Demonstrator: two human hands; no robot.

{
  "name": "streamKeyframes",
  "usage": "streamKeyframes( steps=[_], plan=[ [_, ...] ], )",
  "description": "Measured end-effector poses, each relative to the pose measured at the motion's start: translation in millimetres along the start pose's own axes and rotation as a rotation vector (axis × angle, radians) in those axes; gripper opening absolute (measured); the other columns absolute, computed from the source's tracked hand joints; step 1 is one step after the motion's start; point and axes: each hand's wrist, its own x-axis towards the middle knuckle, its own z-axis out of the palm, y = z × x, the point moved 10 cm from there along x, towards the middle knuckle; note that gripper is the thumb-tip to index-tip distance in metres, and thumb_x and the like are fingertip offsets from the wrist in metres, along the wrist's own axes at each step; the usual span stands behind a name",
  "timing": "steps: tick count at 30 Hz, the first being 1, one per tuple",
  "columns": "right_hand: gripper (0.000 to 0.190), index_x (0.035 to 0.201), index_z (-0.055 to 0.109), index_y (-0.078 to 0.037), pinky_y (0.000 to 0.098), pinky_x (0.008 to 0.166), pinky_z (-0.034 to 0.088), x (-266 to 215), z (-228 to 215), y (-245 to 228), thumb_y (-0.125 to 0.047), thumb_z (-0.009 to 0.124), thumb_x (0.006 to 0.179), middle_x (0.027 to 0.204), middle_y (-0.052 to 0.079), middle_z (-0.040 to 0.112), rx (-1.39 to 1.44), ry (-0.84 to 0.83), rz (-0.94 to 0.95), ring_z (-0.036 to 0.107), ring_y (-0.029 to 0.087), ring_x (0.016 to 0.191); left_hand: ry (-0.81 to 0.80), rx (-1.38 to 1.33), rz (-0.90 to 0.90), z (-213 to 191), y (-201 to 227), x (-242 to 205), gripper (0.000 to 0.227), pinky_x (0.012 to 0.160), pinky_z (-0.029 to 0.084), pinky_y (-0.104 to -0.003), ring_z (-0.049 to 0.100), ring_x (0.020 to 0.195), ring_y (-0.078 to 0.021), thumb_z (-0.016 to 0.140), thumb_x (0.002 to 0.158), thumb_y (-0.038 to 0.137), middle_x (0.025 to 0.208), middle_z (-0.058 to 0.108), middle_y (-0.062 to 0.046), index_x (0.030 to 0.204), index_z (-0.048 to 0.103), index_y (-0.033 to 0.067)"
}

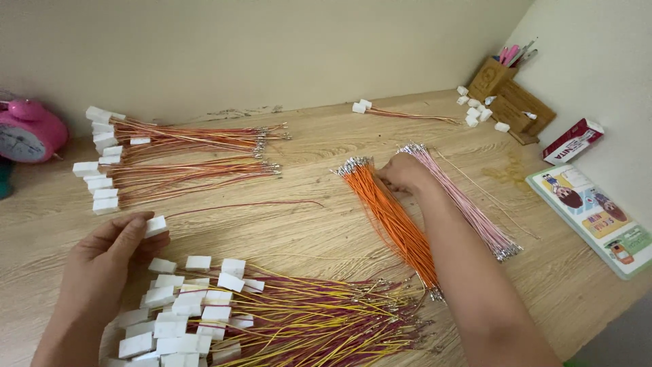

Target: The person assembles wire harnesses by inserting the stripped ends of multi-colored wires into small white plastic connectors. They handle bundles of orange, pink, and yellow wires, picking them up and inserting them into the connectors one by one on a wooden table.

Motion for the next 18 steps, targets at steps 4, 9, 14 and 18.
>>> streamKeyframes(
  steps=[4,9,14,18],
  plan=[
    [0.049,0.06,0.049,-0.012,0.0314,0.055,0.04,9,2,1,-0.041,0.067,0.094,0.057,0.003,0.054,0.015,0.014,-0.024,0.045,0.015,0.049,-0.003,0.032,0.005,-2,-2,2,0.018,0.067,0.049,-0.03,0.066,0.087,-0.0213,0.054,0.103,0.016,0.094,0.068,-0.017,0.117,0.064,0.0088],
    [0.047,0.074,0.06,-0.006,0.0362,0.063,0.048,3,-2,-5,-0.046,0.054,0.098,0.078,0.008,0.061,-0.204,0.049,-0.006,0.058,0.021,0.069,-0.009,0.073,-0.003,2,9,-8,0.018,0.067,0.05,-0.033,0.067,0.089,-0.0232,0.053,0.103,0.016,0.096,0.069,-0.019,0.116,0.064,0.0083],
    [0.028,0.097,0.066,-0.014,0.0346,0.075,0.047,-70,-4,-48,-0.042,0.06,0.094,0.102,0.002,0.069,-0.137,0.1,-0.161,0.061,0.016,0.084,0.0,0.059,-0.018,0,5,-4,0.019,0.069,0.049,-0.029,0.068,0.089,-0.0213,0.054,0.102,0.018,0.095,0.069,-0.016,0.116,0.064,0.0108],
    [0.029,0.097,0.069,-0.019,0.0337,0.07,0.049,-42,23,-47,-0.048,0.065,0.089,0.085,-0.001,0.066,-0.453,0.052,-0.206,0.061,0.014,0.079,-0.049,0.071,0.068,0,3,4,0.021,0.071,0.05,-0.03,0.068,0.087,-0.023,0.053,0.102,0.017,0.095,0.069,-0.017,0.117,0.063,0.0067]
  ],
)
